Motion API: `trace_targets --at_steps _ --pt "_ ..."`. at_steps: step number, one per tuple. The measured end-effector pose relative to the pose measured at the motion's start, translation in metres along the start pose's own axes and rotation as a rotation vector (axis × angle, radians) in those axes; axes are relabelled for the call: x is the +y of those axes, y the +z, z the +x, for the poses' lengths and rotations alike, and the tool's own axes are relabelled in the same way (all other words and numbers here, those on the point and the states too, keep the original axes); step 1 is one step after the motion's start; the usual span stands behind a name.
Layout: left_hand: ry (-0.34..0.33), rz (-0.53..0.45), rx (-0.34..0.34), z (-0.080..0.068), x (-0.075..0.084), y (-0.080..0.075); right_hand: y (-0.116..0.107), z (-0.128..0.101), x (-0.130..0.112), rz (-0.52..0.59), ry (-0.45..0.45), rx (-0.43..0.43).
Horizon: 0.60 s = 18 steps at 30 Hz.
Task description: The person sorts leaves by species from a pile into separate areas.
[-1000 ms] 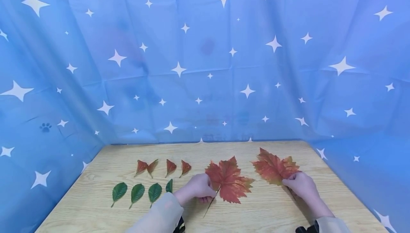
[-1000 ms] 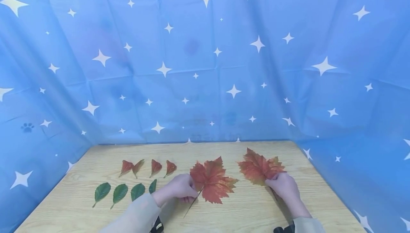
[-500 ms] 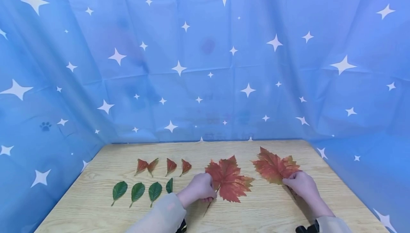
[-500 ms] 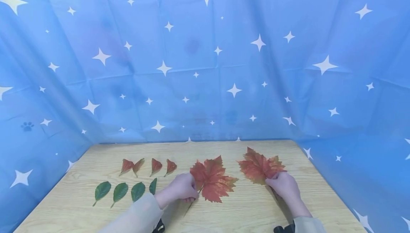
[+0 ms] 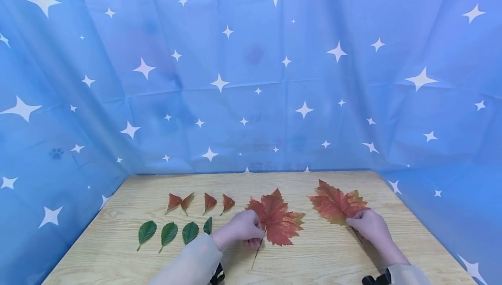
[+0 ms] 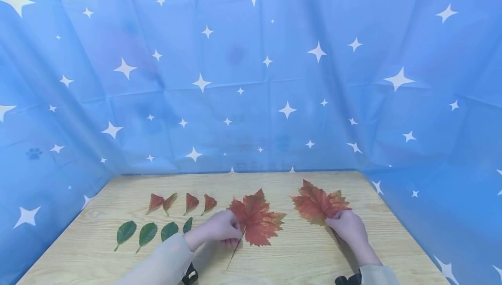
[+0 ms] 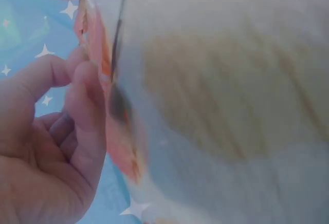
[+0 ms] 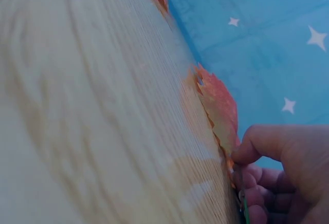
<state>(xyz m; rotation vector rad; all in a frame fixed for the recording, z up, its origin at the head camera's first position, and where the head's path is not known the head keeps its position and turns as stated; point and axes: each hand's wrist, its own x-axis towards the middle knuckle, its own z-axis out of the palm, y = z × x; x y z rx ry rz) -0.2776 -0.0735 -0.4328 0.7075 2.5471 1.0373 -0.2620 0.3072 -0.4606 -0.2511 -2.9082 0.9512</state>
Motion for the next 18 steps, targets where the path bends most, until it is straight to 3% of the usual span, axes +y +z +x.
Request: trace_targets --at_steps 2,5,13,18 --pt "0.016 0.046 0.051 -0.002 0.003 -0.002 -0.001 0.000 0.001 0.002 -0.003 -0.002" --pt "0.044 0.197 0.124 -0.006 0.010 0.001 -0.002 0.001 0.002 0.000 0.000 -0.011" --pt "0.071 0.581 0.236 -0.014 0.019 0.021 -0.001 0.001 -0.001 0.007 -0.012 -0.008" --pt "0.010 0.674 0.331 -0.015 0.010 0.020 -0.001 0.000 0.001 -0.004 -0.014 -0.013"
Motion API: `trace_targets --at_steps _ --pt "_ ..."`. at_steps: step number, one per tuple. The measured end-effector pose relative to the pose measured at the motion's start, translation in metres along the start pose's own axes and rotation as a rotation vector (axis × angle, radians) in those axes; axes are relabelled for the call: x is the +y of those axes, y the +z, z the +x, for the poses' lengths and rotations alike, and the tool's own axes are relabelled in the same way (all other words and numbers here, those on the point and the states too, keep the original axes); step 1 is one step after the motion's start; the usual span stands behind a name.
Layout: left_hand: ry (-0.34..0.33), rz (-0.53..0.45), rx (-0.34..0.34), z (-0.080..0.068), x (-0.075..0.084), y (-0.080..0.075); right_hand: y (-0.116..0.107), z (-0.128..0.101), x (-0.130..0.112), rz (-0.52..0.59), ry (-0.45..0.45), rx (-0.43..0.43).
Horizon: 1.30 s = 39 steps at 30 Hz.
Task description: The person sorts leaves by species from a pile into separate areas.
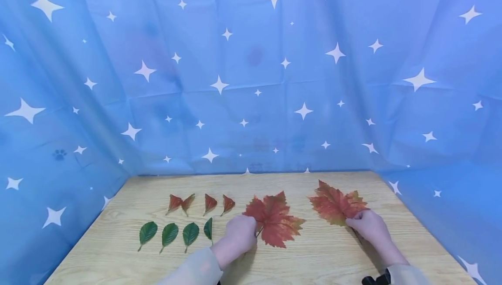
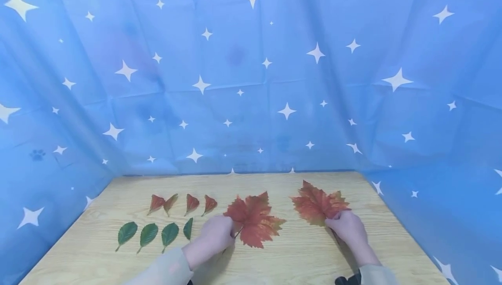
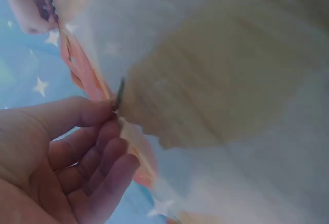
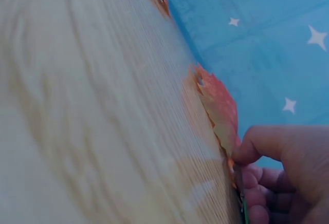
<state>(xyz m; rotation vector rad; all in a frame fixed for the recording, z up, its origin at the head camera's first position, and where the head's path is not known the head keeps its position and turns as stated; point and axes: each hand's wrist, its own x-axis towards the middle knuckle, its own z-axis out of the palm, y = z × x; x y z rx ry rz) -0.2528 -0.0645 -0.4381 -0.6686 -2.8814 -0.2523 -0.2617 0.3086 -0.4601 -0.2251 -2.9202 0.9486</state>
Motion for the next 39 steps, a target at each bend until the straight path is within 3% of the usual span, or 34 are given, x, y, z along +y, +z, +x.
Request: trace_targets --at_steps 3,9,16,21,29,39 --pt "-0.057 -0.029 -0.011 0.001 -0.006 0.003 -0.001 0.001 0.002 -0.017 -0.008 0.005" --pt "-0.108 -0.071 -0.094 0.003 -0.008 0.006 0.001 0.004 0.002 -0.004 -0.011 -0.021" --pt "-0.098 -0.330 -0.143 0.005 -0.022 0.006 0.003 0.002 -0.002 -0.013 -0.026 -0.004" --pt "-0.078 -0.433 -0.139 0.008 -0.026 0.000 0.001 0.001 -0.004 -0.014 -0.022 -0.002" --pt "-0.145 -0.643 -0.146 0.009 -0.032 0.004 0.000 -0.001 -0.002 -0.026 0.004 0.037" --pt "-0.140 -0.937 -0.179 0.011 -0.038 0.010 -0.007 -0.002 0.001 0.013 -0.011 0.057"
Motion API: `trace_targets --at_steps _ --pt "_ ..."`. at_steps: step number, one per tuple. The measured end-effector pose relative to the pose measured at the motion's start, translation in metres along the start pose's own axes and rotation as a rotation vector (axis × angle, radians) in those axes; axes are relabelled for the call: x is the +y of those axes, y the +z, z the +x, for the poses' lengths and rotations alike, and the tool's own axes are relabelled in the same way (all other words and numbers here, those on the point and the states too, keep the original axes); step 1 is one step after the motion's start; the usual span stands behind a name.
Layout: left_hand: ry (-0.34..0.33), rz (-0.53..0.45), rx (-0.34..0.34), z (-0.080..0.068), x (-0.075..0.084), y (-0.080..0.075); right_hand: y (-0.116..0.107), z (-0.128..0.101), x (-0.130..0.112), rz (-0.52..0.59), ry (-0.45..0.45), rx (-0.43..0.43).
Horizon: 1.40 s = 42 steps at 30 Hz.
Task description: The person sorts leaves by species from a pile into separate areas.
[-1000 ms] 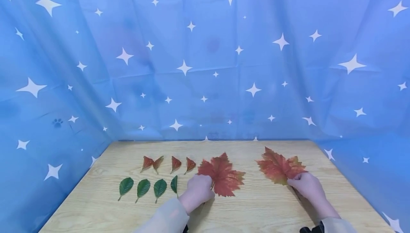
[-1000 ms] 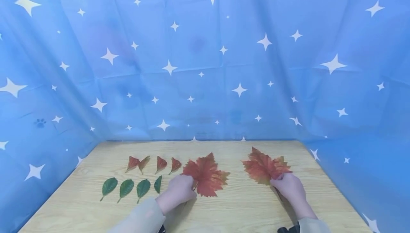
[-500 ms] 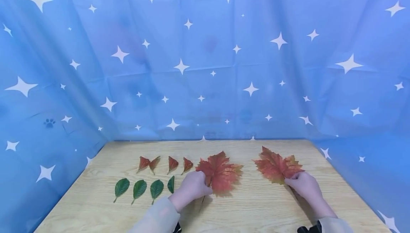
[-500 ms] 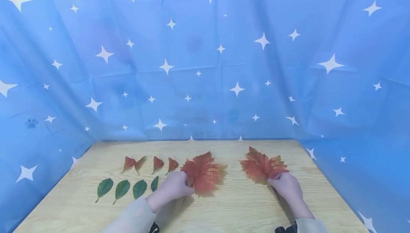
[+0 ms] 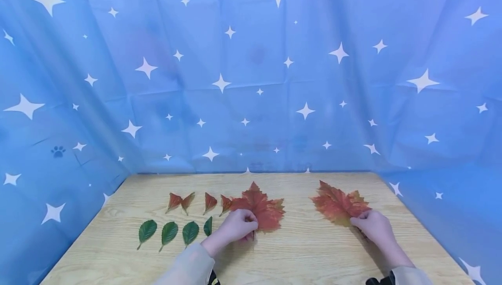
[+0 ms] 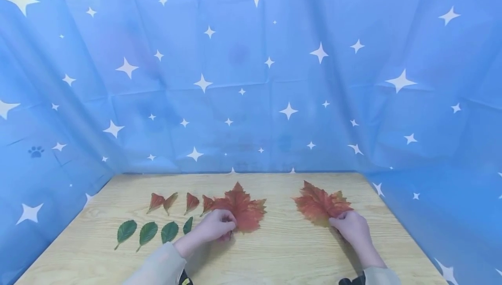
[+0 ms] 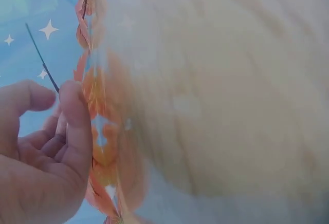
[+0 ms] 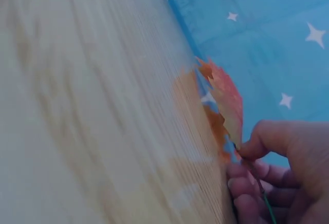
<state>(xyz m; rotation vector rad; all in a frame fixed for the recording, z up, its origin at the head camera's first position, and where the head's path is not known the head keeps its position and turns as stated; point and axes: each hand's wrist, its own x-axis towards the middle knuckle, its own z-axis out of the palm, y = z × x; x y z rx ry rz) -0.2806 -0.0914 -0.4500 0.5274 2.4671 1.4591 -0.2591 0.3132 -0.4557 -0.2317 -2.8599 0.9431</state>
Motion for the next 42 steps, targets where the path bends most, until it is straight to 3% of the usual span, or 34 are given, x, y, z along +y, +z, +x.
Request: trace_targets --at_steps 3,7,11,15,19,23,28,32,42 --pt "0.004 -0.076 -0.019 0.004 0.000 0.001 -0.002 0.000 0.005 0.098 0.032 -0.046" --pt "0.026 -0.165 -0.069 0.009 0.007 -0.001 -0.005 0.000 0.009 0.323 0.068 -0.156" --pt "0.027 -0.234 -0.093 0.013 0.021 -0.002 -0.009 -0.001 0.013 0.553 0.032 -0.325" --pt "0.046 -0.269 -0.092 0.014 0.035 0.002 -0.010 -0.001 0.018 0.684 -0.001 -0.464" --pt "0.094 -0.280 -0.082 0.014 0.042 0.011 -0.009 -0.001 0.020 0.711 -0.002 -0.488" --pt "0.109 -0.277 -0.093 0.005 0.039 0.021 -0.008 0.000 0.020 0.698 -0.014 -0.485" --pt "0.055 -0.321 -0.147 -0.012 0.023 0.031 -0.007 0.001 0.020 0.689 -0.022 -0.482" --pt "0.015 -0.340 -0.150 -0.019 0.013 0.034 -0.008 0.000 0.021 0.687 -0.013 -0.471" --pt "-0.021 -0.354 -0.120 -0.014 0.009 0.032 -0.008 -0.001 0.021 0.689 0.002 -0.462"
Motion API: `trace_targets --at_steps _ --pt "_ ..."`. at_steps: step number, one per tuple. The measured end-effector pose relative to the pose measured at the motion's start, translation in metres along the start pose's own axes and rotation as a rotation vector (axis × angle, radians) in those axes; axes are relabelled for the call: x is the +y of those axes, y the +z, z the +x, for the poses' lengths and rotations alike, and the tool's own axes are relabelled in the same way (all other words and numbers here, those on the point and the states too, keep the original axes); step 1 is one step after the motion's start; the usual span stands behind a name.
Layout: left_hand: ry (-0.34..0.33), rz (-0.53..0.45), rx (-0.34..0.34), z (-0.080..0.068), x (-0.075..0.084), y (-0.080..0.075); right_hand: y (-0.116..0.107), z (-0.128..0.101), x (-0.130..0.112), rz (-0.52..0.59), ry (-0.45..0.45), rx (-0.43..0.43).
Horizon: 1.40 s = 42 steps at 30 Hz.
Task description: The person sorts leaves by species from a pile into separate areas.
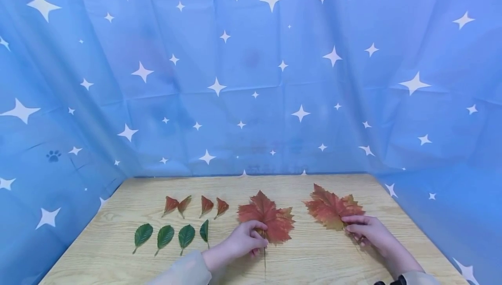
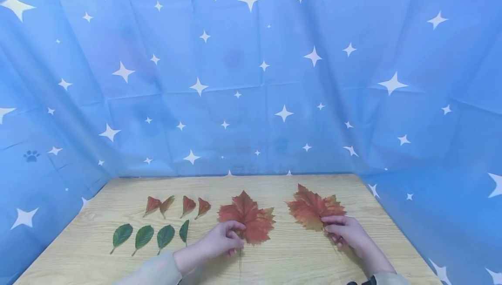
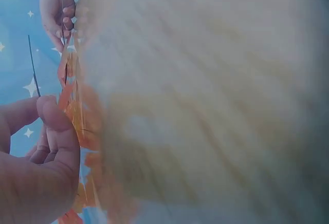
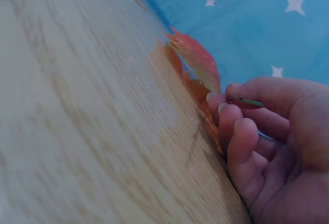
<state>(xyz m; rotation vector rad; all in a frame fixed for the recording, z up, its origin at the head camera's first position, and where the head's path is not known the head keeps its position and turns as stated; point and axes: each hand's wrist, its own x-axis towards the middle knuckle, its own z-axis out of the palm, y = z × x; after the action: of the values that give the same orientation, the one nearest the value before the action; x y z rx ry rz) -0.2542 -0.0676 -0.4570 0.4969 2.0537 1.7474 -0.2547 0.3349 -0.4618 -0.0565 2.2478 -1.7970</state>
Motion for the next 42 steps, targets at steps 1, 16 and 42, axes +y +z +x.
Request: trace_targets --at_steps 1,16,42 --pt "-0.004 -0.003 0.006 0.000 -0.001 0.000 0.000 0.000 0.001 0.001 0.002 -0.001" --pt "-0.025 0.106 0.030 -0.005 -0.004 -0.010 0.001 0.001 0.001 -0.019 0.003 0.015" --pt "0.115 0.442 -0.066 0.013 0.019 -0.040 0.005 0.000 0.001 -0.059 -0.023 0.033"
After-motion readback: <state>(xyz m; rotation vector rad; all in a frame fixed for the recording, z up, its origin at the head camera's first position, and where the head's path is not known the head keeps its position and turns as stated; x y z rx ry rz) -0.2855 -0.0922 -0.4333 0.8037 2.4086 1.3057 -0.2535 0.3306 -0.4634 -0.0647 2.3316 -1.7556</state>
